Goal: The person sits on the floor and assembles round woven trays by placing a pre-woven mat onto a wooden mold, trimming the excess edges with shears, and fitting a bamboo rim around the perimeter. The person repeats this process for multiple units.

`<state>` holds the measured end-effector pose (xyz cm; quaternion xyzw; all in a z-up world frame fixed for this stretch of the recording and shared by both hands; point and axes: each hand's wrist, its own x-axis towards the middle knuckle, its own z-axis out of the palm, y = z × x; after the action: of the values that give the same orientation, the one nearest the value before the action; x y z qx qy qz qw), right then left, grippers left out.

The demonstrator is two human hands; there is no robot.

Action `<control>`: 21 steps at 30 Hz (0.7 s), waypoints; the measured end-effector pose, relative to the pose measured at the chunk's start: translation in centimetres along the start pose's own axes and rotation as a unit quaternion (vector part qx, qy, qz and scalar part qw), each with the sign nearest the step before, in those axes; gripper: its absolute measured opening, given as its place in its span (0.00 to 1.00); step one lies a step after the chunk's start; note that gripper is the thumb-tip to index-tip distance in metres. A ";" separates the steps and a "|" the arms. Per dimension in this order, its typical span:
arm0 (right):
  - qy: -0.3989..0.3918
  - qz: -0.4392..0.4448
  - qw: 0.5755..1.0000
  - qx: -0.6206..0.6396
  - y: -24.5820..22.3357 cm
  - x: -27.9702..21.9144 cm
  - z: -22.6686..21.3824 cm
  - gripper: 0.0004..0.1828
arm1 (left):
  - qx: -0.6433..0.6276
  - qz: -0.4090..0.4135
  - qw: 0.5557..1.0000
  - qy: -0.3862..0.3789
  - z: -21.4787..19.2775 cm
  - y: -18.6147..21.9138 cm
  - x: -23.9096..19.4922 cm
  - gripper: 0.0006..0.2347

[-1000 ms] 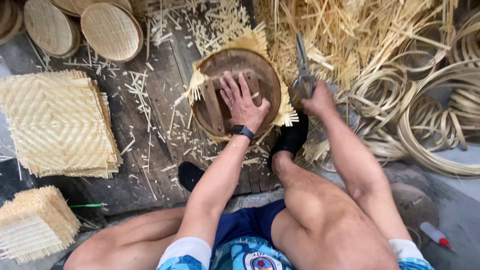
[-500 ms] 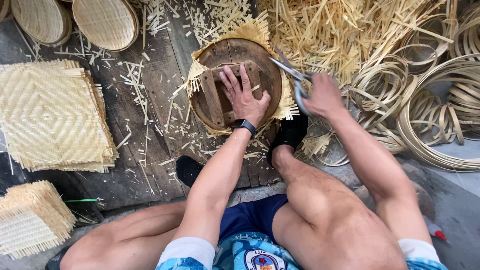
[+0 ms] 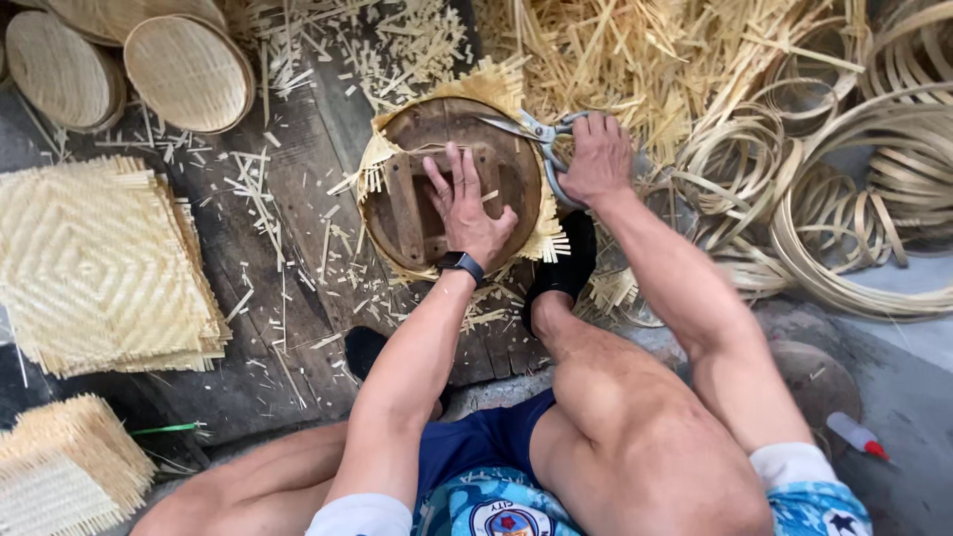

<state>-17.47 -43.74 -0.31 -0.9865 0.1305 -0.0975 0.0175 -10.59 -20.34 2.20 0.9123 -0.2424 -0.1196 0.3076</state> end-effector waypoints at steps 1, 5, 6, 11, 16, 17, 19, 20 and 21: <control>-0.119 0.033 0.992 0.023 0.3 0.2 -0.1 0.26 | -0.001 0.002 1.000 0.003 -0.3 -0.1 0.1 0.49; -0.396 0.108 0.911 0.041 3.7 -1.4 -1.7 0.21 | 0.023 0.057 0.991 -0.116 -2.1 -1.3 -0.2 0.49; -0.420 0.115 0.900 0.026 3.6 -1.7 -1.7 0.21 | 0.014 0.066 0.990 -0.120 -2.4 -1.5 -0.7 0.49; -0.088 -0.052 0.994 -0.032 0.8 1.8 0.7 0.34 | -0.010 0.079 0.989 -0.127 -2.7 -1.2 -0.2 0.48; -0.372 0.027 0.928 0.019 2.0 2.2 0.1 0.40 | 0.033 0.139 0.969 -0.203 -4.5 -2.8 0.2 0.47; -0.399 0.037 0.916 0.016 3.0 1.4 -0.8 0.41 | 0.025 0.152 0.963 -0.220 -4.9 -3.2 0.1 0.46; -0.387 0.026 0.922 -0.005 3.8 0.9 -1.3 0.43 | 0.007 0.179 0.951 -0.251 -5.2 -3.7 0.2 0.46; -0.348 0.005 0.937 -0.022 3.8 0.8 -1.4 0.45 | 0.001 0.178 0.951 -0.251 -5.1 -3.8 0.3 0.46; -0.304 -0.014 0.952 -0.037 3.0 1.1 -0.9 0.47 | -0.002 0.181 0.951 -0.251 -5.2 -3.9 0.2 0.46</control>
<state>-17.38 -46.96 0.60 -0.9711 0.1085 0.2118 0.0181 -7.06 -15.11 3.85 0.7933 -0.4723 -0.2876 0.2547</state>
